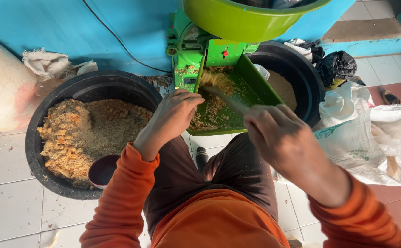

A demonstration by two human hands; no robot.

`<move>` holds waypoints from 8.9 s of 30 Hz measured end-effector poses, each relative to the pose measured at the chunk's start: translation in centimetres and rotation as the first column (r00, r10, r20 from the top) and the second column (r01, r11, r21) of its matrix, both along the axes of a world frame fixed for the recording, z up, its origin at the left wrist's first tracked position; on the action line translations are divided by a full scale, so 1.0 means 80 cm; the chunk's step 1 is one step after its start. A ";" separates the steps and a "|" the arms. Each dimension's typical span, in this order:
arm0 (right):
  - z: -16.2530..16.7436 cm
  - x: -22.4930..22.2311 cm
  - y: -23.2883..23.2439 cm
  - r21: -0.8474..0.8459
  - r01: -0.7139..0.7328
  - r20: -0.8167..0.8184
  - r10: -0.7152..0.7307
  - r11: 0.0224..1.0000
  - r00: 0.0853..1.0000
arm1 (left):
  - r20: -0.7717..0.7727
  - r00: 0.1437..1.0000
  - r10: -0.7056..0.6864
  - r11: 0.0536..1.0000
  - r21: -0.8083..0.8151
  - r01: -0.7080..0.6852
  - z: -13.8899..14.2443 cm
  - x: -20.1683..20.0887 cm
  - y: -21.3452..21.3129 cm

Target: The person sits on the floor in front of a green electric grinding machine and repeatedly pushes pieces of fried food from a green tray into the machine with a flat scoop, guiding the material by hand. Ground material collects in a large black basin, and the person occasionally scoops and rearranges the ground output in the basin.

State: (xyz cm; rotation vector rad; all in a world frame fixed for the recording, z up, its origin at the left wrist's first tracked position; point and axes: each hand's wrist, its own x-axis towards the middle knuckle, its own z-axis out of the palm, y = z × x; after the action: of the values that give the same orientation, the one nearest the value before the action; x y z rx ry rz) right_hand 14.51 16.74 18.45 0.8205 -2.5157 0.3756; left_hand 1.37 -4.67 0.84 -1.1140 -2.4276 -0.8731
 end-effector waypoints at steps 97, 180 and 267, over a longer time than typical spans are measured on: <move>-0.182 -0.210 0.043 -0.029 -0.640 0.774 0.422 0.768 0.473 | 0.088 0.946 -0.311 0.820 0.529 0.220 0.111 -0.073 0.017; -0.209 -0.230 0.049 -0.043 0.005 0.331 0.010 0.999 0.944 | 0.252 0.957 -0.142 0.890 0.456 0.012 0.121 -0.002 -0.013; -0.184 -0.054 0.070 -0.489 0.183 -0.135 -0.281 0.853 0.950 | -0.072 0.996 -0.059 0.979 -0.202 0.043 -0.002 -0.008 0.081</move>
State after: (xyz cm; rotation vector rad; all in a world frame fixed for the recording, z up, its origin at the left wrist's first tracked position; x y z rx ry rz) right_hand 10.20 22.35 3.72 0.3343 -2.1604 0.7436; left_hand 0.74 1.79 0.71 -1.2608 -2.4740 -0.5977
